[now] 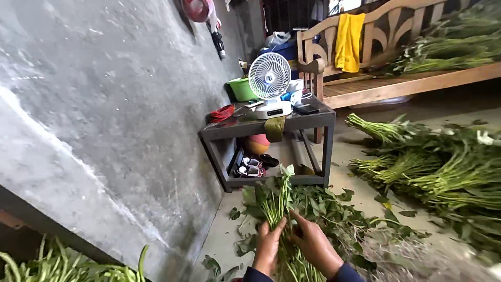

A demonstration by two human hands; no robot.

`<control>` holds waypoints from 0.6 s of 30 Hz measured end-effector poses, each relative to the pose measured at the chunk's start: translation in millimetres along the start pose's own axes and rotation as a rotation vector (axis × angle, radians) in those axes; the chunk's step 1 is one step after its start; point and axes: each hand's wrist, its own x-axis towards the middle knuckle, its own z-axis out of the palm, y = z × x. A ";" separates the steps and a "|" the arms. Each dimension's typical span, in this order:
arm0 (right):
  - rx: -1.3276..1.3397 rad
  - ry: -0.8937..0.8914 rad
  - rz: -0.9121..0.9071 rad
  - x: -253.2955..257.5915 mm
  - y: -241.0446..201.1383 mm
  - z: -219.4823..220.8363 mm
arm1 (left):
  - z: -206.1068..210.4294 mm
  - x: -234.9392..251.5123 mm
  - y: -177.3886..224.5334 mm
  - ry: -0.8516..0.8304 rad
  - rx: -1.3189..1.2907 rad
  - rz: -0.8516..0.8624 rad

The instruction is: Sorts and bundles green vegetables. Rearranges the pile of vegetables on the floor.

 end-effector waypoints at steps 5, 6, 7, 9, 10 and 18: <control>0.014 -0.287 -0.089 6.6 4.9 -14.9 | -3.2 -0.7 6.3 -0.075 -0.037 -0.236; 0.073 -0.307 -0.104 8.7 11.4 -18.6 | -2.7 0.3 6.0 -0.093 -0.064 -0.236; 0.170 -0.304 -0.111 10.6 20.0 -23.0 | -2.9 1.2 7.0 -0.110 -0.096 -0.228; 0.380 -0.135 -0.035 14.7 45.7 -29.6 | -5.1 3.6 13.0 -0.106 -0.182 -0.203; 0.399 0.023 0.048 20.1 66.5 -27.4 | -7.6 5.3 16.4 -0.089 -0.222 -0.191; -0.081 -0.047 0.370 26.5 134.8 60.7 | -19.3 22.5 11.1 0.268 -0.235 -0.126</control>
